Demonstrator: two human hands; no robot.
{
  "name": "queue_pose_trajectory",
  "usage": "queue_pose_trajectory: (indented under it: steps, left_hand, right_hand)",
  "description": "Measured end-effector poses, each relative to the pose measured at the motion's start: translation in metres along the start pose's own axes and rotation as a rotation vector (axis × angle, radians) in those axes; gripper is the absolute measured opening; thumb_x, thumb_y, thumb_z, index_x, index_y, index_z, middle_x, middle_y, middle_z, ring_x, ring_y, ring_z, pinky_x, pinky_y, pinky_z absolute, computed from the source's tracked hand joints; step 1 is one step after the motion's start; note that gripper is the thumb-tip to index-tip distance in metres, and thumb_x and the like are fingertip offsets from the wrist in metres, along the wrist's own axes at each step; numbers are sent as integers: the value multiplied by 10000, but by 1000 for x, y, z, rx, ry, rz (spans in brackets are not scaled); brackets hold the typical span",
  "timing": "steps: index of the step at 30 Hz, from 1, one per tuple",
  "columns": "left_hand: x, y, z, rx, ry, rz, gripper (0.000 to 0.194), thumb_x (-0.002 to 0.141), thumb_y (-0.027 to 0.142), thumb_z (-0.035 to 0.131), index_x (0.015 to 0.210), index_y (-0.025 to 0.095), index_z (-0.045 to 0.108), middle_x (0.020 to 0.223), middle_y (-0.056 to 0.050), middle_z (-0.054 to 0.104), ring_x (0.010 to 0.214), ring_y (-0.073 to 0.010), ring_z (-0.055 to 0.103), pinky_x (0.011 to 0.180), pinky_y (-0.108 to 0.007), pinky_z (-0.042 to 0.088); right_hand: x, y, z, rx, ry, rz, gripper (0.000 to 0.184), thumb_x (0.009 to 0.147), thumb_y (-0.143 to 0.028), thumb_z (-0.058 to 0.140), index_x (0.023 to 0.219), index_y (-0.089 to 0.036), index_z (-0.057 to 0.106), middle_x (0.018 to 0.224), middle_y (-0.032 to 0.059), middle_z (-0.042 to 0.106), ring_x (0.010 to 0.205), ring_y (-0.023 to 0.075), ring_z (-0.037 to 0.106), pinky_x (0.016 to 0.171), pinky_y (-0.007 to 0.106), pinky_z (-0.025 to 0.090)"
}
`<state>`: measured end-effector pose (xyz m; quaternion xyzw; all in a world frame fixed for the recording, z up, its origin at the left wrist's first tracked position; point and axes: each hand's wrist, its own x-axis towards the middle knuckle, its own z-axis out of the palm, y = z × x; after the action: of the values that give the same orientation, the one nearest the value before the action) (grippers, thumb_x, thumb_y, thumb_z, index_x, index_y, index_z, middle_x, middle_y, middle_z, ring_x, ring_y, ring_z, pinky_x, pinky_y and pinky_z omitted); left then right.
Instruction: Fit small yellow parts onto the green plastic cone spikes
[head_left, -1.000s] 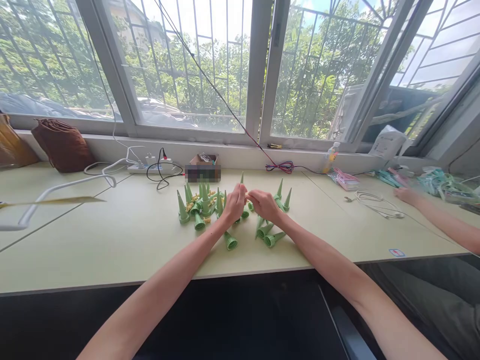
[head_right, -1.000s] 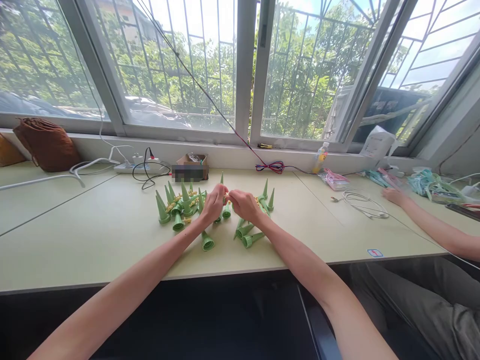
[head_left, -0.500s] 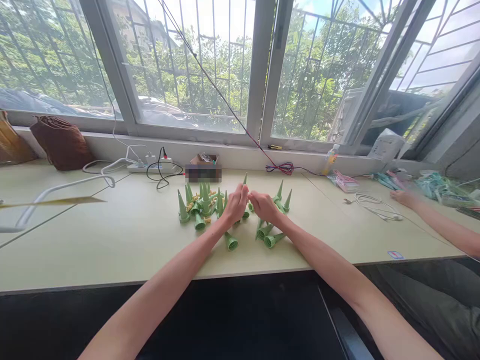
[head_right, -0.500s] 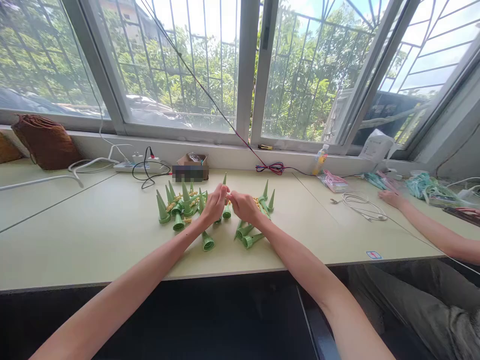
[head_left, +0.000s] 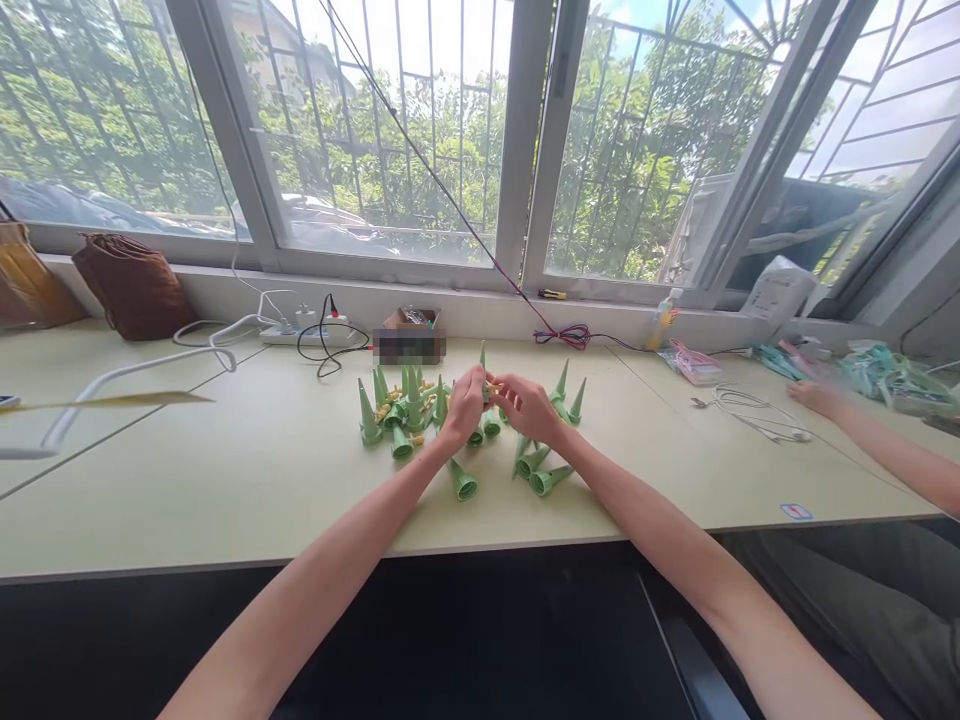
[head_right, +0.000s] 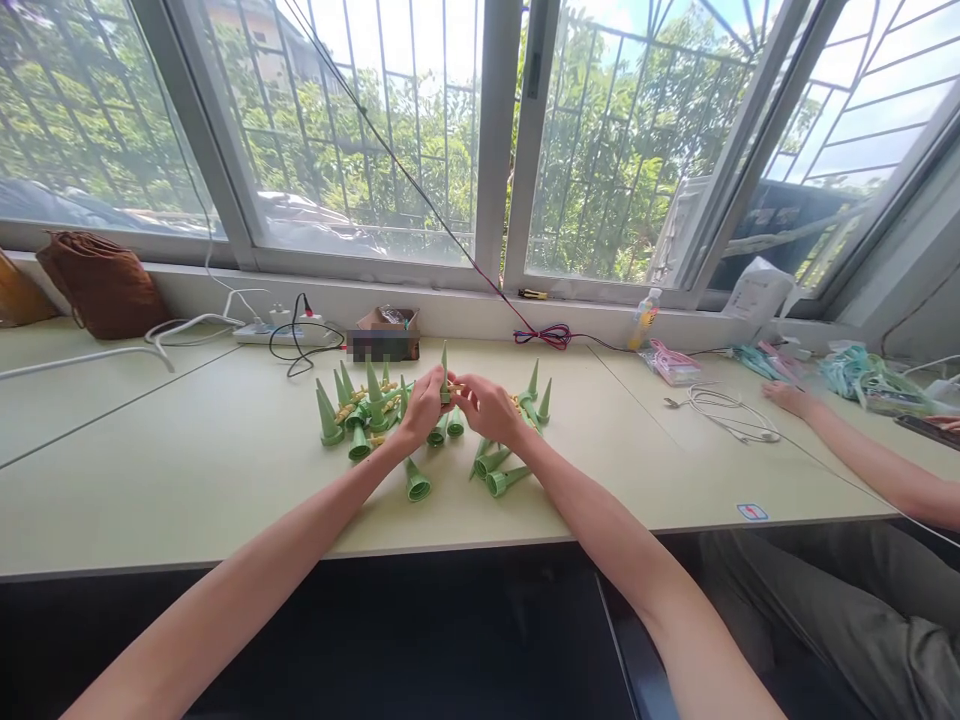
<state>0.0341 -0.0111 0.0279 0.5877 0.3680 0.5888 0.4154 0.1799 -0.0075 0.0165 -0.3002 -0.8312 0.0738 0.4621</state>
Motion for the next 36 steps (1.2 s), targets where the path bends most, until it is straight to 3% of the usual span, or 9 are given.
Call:
queue_pose_trajectory:
  steps: [7, 14, 22, 36]
  left_hand:
    - [-2, 4, 2, -66, 55, -72, 394, 886, 531, 447, 810, 162, 562, 641, 3, 513, 524, -88, 484, 468, -192, 440]
    - [-2, 6, 1, -88, -10, -78, 430, 897, 542, 432, 755, 154, 549, 521, 27, 429, 394, -62, 372, 368, -170, 320]
    - [-4, 3, -1, -55, -20, -88, 495, 894, 612, 396, 818, 154, 571, 489, 44, 389, 384, -68, 364, 393, -185, 373]
    - [-5, 2, 0, 10, -50, -45, 500, 901, 622, 362, 776, 167, 530, 501, 49, 365, 409, -69, 328, 405, -185, 342]
  right_hand:
    - [0, 1, 1, -10, 23, -79, 205, 927, -297, 523, 1110, -214, 563, 1030, 75, 641, 655, 111, 581, 621, 243, 483]
    - [-2, 8, 5, -97, 29, -121, 195, 977, -315, 445, 1090, -210, 565, 973, 68, 643, 725, 126, 599, 632, 230, 462]
    - [-4, 10, 3, -112, 24, -141, 214, 985, -322, 425, 1100, -213, 570, 937, 62, 650, 712, 129, 597, 634, 230, 452]
    - [-6, 8, 1, -100, 12, -101, 223, 980, -323, 425, 1048, -207, 604, 870, 56, 649, 689, 134, 571, 656, 238, 445]
